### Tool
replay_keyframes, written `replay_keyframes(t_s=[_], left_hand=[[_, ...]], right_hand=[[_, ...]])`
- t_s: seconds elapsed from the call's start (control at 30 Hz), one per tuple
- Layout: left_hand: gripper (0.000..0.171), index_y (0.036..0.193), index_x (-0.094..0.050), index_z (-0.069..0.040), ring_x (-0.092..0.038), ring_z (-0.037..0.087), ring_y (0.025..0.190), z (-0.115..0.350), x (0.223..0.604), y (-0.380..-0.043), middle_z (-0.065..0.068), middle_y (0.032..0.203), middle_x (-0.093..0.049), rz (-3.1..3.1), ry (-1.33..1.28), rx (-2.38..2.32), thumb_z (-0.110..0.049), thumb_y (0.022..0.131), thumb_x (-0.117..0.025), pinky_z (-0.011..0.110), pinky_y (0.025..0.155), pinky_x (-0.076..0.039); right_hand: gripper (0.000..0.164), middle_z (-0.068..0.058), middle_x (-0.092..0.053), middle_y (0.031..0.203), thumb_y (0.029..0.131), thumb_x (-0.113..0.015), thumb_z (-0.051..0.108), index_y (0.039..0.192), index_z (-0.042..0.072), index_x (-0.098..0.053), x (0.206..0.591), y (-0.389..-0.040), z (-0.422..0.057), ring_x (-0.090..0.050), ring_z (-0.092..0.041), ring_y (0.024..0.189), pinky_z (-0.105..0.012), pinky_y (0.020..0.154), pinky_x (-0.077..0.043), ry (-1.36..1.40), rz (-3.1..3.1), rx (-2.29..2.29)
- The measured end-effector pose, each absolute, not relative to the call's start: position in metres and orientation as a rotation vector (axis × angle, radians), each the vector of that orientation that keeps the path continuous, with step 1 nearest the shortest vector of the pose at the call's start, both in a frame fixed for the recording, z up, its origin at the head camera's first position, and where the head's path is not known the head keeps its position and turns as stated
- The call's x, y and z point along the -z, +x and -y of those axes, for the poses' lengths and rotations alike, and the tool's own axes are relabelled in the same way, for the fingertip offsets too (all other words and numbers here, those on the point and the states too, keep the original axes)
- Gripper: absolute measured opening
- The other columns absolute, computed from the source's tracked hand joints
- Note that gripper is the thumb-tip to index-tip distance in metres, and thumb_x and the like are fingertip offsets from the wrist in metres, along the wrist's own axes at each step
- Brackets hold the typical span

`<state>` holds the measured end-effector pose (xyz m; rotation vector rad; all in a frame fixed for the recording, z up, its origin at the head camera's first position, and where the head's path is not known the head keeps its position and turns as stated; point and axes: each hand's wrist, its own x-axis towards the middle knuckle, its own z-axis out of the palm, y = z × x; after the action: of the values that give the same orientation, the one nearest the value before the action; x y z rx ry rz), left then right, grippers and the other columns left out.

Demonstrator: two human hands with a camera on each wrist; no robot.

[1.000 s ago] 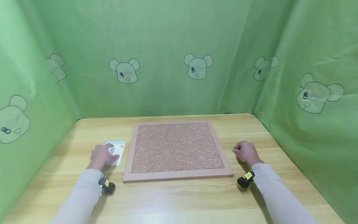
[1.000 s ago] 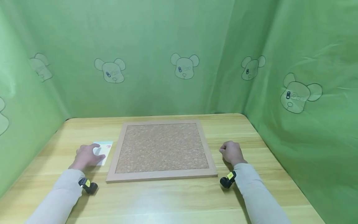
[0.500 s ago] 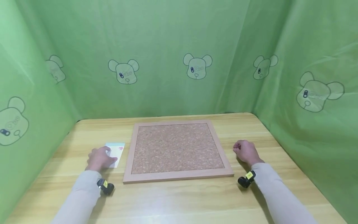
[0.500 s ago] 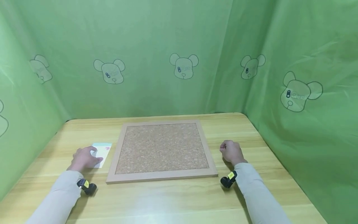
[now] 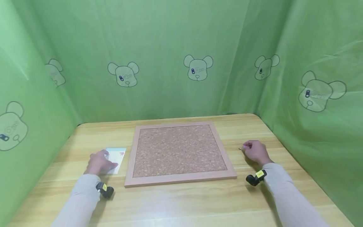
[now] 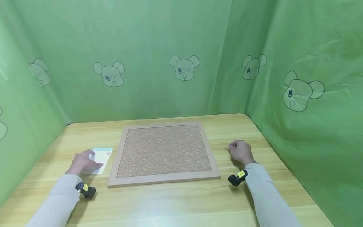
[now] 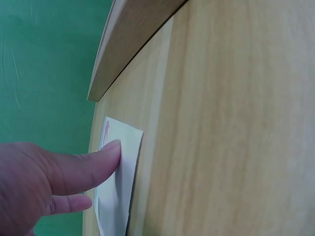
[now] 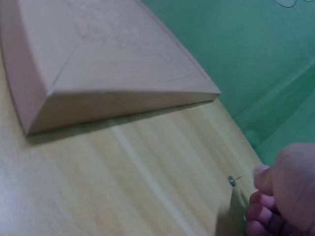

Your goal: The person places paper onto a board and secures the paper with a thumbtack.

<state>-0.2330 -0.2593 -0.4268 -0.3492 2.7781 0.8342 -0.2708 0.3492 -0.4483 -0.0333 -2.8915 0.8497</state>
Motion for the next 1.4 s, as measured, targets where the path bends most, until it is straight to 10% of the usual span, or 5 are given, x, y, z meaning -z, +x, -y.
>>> replay_keyframes(t_s=[0.5,0.77,0.93,1.4], left_hand=[[0.078,0.132,-0.036,0.014,-0.048,0.051,0.102,0.262,0.429,-0.238,0.040,0.121,-0.045,-2.754,-0.407,-0.898,-0.024,0.078,-0.078,0.056,0.081,-0.045],[0.088,0.143,-0.025,0.002,-0.040,0.059,0.110,0.263,0.437,-0.238,0.048,0.128,-0.027,-2.795,-0.390,-1.022,-0.012,0.075,-0.078,0.066,0.090,-0.040],[0.060,0.132,-0.042,0.009,-0.045,0.053,0.111,0.265,0.437,-0.238,0.041,0.128,-0.043,-2.874,-0.312,-1.078,-0.001,0.078,-0.065,0.061,0.096,-0.039],[0.066,0.142,-0.035,0.008,-0.028,0.054,0.130,0.272,0.431,-0.240,0.038,0.146,-0.025,-2.816,-0.322,-1.094,0.003,0.077,-0.047,0.065,0.106,-0.024]], right_hand=[[0.014,-0.015,-0.063,0.084,0.089,-0.054,0.011,0.089,0.001,-0.064,0.464,-0.281,-0.344,-0.058,-0.034,0.081,-0.044,0.069,-0.048,-0.120,2.972,-0.811],[0.018,-0.012,-0.058,0.077,0.087,-0.054,0.020,0.080,0.003,-0.057,0.464,-0.281,-0.346,-0.055,-0.031,0.076,-0.037,0.064,-0.044,-0.110,2.921,-0.794],[0.020,-0.008,-0.053,0.070,0.086,-0.059,0.020,0.075,0.006,-0.052,0.465,-0.278,-0.347,-0.052,-0.027,0.069,-0.033,0.059,-0.041,-0.079,2.870,-0.789],[0.013,-0.012,-0.062,0.083,0.088,-0.054,0.007,0.093,-0.002,-0.062,0.468,-0.282,-0.349,-0.059,-0.031,0.080,-0.045,0.073,-0.049,0.054,2.845,-0.807]])
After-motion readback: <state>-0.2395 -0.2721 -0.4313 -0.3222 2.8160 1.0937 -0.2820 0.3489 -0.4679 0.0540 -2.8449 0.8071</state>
